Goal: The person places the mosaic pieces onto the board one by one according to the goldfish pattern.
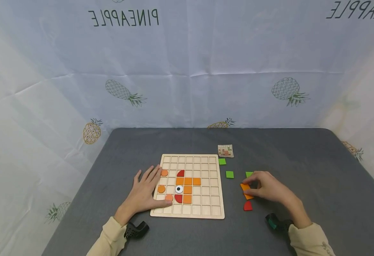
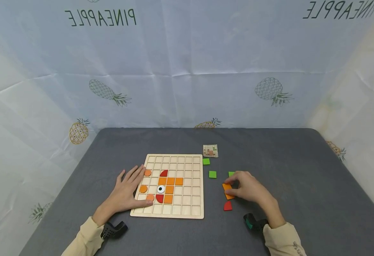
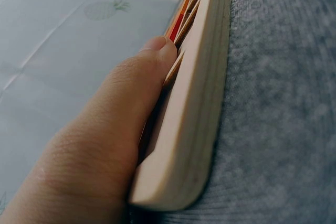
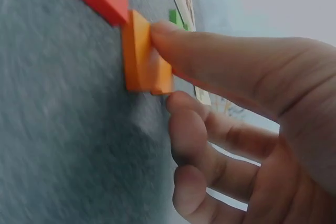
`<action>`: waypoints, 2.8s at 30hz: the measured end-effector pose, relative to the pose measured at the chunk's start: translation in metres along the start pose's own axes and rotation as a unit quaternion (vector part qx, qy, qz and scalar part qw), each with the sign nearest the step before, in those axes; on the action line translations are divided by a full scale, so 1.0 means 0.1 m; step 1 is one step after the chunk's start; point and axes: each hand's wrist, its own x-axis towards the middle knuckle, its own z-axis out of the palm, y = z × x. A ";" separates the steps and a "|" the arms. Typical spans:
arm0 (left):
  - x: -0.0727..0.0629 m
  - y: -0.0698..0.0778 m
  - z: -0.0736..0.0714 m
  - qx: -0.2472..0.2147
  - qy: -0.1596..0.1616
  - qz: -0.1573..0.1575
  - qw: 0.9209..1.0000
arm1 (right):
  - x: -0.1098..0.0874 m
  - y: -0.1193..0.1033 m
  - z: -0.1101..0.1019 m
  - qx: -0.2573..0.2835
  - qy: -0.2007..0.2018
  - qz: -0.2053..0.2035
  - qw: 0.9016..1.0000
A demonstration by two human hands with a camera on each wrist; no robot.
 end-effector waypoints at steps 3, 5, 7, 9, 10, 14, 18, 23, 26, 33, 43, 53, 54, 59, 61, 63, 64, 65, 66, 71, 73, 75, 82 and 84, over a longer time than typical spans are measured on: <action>0.00 0.00 0.00 -0.002 0.000 0.002 1.000 | 0.03 -0.04 0.05 0.000 0.004 0.006 1.000; 0.00 -0.01 0.00 -0.002 0.001 0.003 1.000 | 0.04 -0.06 0.08 0.000 0.006 0.008 1.000; -0.01 -0.01 0.00 -0.001 0.002 0.004 1.000 | 0.06 -0.09 0.11 0.001 0.010 0.012 1.000; -0.01 -0.01 0.00 -0.002 0.003 0.004 1.000 | 0.07 -0.12 0.13 -0.002 0.015 0.018 1.000; -0.01 -0.01 0.00 -0.001 0.004 0.004 1.000 | 0.08 -0.12 0.15 -0.005 0.017 0.022 1.000; -0.01 -0.01 0.00 -0.002 0.002 0.003 1.000 | 0.10 -0.15 0.17 -0.019 0.027 0.035 0.999; 0.00 -0.01 0.01 -0.001 0.000 0.001 1.000 | 0.08 -0.13 0.16 -0.004 0.023 0.031 0.999; 0.00 0.00 0.00 -0.002 -0.001 0.002 1.000 | 0.09 -0.10 0.16 0.010 0.015 0.001 1.000; 0.00 0.00 0.00 -0.001 -0.001 0.000 1.000 | 0.11 -0.12 0.19 -0.003 0.025 0.001 1.000; -0.01 0.00 -0.01 0.001 0.001 0.000 1.000 | 0.14 -0.14 0.24 -0.023 0.032 0.001 0.999; -0.03 0.00 0.00 -0.001 -0.008 -0.003 1.000 | 0.13 -0.13 0.25 -0.009 0.034 -0.027 0.999; -0.02 0.01 0.01 0.004 -0.004 -0.006 1.000 | 0.18 -0.27 0.19 -0.007 0.056 -0.049 0.997; -0.02 0.01 0.01 0.004 -0.005 -0.006 1.000 | 0.19 -0.29 0.19 -0.007 0.056 -0.052 0.997; -0.01 0.01 0.00 0.003 -0.007 -0.008 1.000 | 0.25 -0.39 0.17 -0.010 0.060 -0.057 0.997; 0.00 0.01 -0.01 0.003 -0.006 -0.008 1.000 | 0.29 -0.43 0.17 -0.013 0.063 -0.061 0.996; 0.00 0.01 -0.02 0.003 -0.006 -0.007 1.000 | 0.33 -0.47 0.17 -0.015 0.064 -0.068 0.996; 0.00 0.01 -0.02 0.003 -0.005 -0.006 1.000 | 0.35 -0.49 0.18 -0.016 0.065 -0.072 0.995; 0.00 0.02 -0.03 0.003 -0.004 -0.006 1.000 | 0.37 -0.51 0.18 -0.015 0.065 -0.073 0.995; 0.00 0.02 -0.03 0.003 -0.003 -0.005 1.000 | 0.39 -0.53 0.19 -0.016 0.065 -0.077 0.995; 0.01 0.02 -0.04 -0.002 -0.006 -0.005 1.000 | 0.50 -0.63 0.23 -0.008 0.065 -0.094 0.993; 0.00 0.02 -0.03 -0.003 -0.006 -0.004 1.000 | 0.54 -0.68 0.25 -0.004 0.065 -0.103 0.992; 0.00 0.02 -0.03 -0.003 -0.002 -0.003 1.000 | 0.57 -0.73 0.26 0.002 0.065 -0.111 0.992; 0.00 -0.01 0.00 -0.004 0.005 0.007 1.000 | 0.68 -0.85 0.37 0.016 0.064 -0.142 0.988; 0.00 -0.01 0.01 -0.004 0.004 0.008 1.000 | 0.70 -0.86 0.41 0.016 0.064 -0.145 0.987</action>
